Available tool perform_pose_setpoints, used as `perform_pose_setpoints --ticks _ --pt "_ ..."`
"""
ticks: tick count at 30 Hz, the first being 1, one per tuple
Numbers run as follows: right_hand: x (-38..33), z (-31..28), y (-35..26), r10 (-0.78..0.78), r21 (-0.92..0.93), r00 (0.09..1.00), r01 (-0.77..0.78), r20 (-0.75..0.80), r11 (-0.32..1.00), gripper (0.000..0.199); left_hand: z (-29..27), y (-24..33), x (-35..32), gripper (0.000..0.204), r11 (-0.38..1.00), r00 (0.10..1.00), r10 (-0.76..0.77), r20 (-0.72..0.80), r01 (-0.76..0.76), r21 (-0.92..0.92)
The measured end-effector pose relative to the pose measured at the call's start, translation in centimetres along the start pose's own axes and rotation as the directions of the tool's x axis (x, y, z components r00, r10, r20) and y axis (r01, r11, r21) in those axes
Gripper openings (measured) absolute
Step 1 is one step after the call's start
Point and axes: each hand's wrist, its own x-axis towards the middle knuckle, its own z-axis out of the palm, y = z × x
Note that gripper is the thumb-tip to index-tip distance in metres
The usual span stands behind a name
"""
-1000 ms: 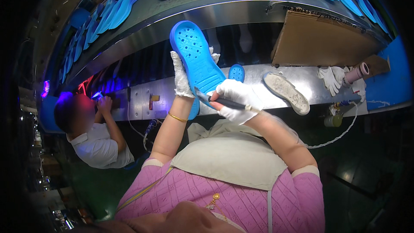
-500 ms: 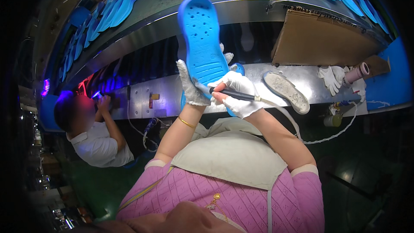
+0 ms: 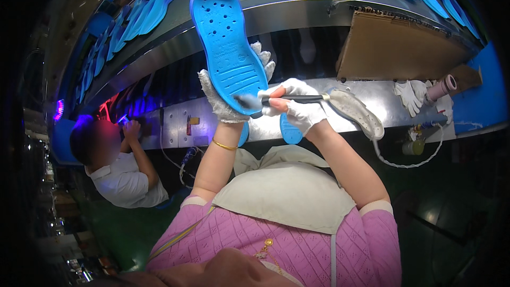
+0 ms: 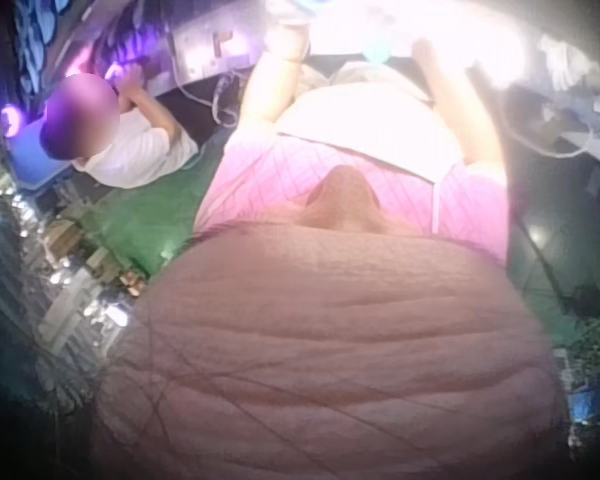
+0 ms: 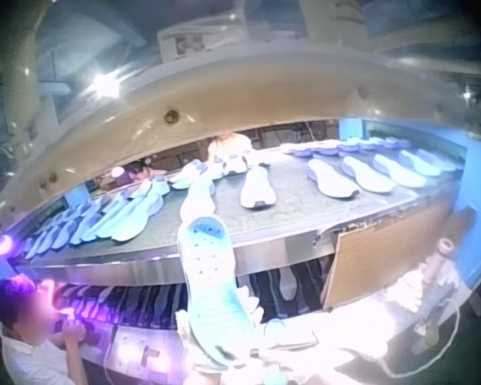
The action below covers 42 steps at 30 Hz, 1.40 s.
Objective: The person applies glue to shoe soles by picking them from a conveyor, coating their surfaces and edges using a brush tool, and placing them back onto the conveyor belt.
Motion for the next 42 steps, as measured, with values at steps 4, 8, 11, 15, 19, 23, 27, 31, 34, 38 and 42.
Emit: perform_pose_setpoints --ticks 4,8,11,15,19,23,27,31,34,38,42 --pt "0.3 -0.5 0.0 -0.339 -0.361 0.909 0.409 0.242 0.838 0.013 0.2 0.5 0.4 0.100 0.999 0.999 -0.035 0.029 0.034 0.014" --pt "-0.6 -0.5 0.4 -0.050 -0.390 0.984 0.114 0.171 0.914 0.014 -0.2 1.4 0.5 0.098 0.995 0.993 -0.098 0.062 0.097 0.016" --pt "-1.3 -2.2 0.3 0.146 -0.353 0.970 -0.069 0.195 0.933 0.014 0.0 1.9 0.7 0.099 0.986 0.989 -0.140 0.055 0.144 -0.079" --pt "-0.8 -1.5 -1.6 -0.066 -0.399 0.980 0.138 0.189 0.907 0.015 0.1 2.3 0.9 0.094 0.960 0.962 -0.267 0.060 0.271 -0.068" --pt "1.1 0.5 -2.0 -0.421 -0.607 0.796 0.605 0.436 0.515 0.021 -0.1 2.4 1.9 0.082 0.914 0.918 -0.394 -0.040 0.396 0.091" --pt "1.3 0.1 -1.1 -0.290 -0.656 0.826 0.560 0.483 0.506 0.016 -1.1 2.8 2.8 0.069 0.839 0.830 -0.529 -0.177 0.543 0.034" --pt "1.7 0.0 -2.0 -0.030 -0.681 0.938 0.273 0.345 0.680 0.013 -0.9 3.4 3.2 0.041 0.723 0.744 -0.545 -0.387 0.651 0.233" --pt "1.7 -1.2 -3.9 0.160 -0.592 0.960 0.007 0.230 0.806 0.015 -0.2 2.8 2.9 0.033 0.634 0.677 -0.580 -0.453 0.724 0.270" --pt "1.5 -1.0 -3.6 0.030 -0.617 0.960 0.155 0.278 0.772 0.012 0.3 2.7 3.3 0.035 0.603 0.654 -0.614 -0.442 0.750 0.273" --pt "1.1 -2.6 -4.8 0.103 -0.805 0.950 0.188 0.293 0.563 0.011 -0.3 2.7 3.2 0.037 0.528 0.633 -0.631 -0.449 0.774 0.349" --pt "0.5 -2.2 -5.2 0.099 -0.616 0.977 0.041 0.191 0.787 0.013 -0.1 2.4 3.2 0.037 0.503 0.639 -0.613 -0.464 0.769 0.395"
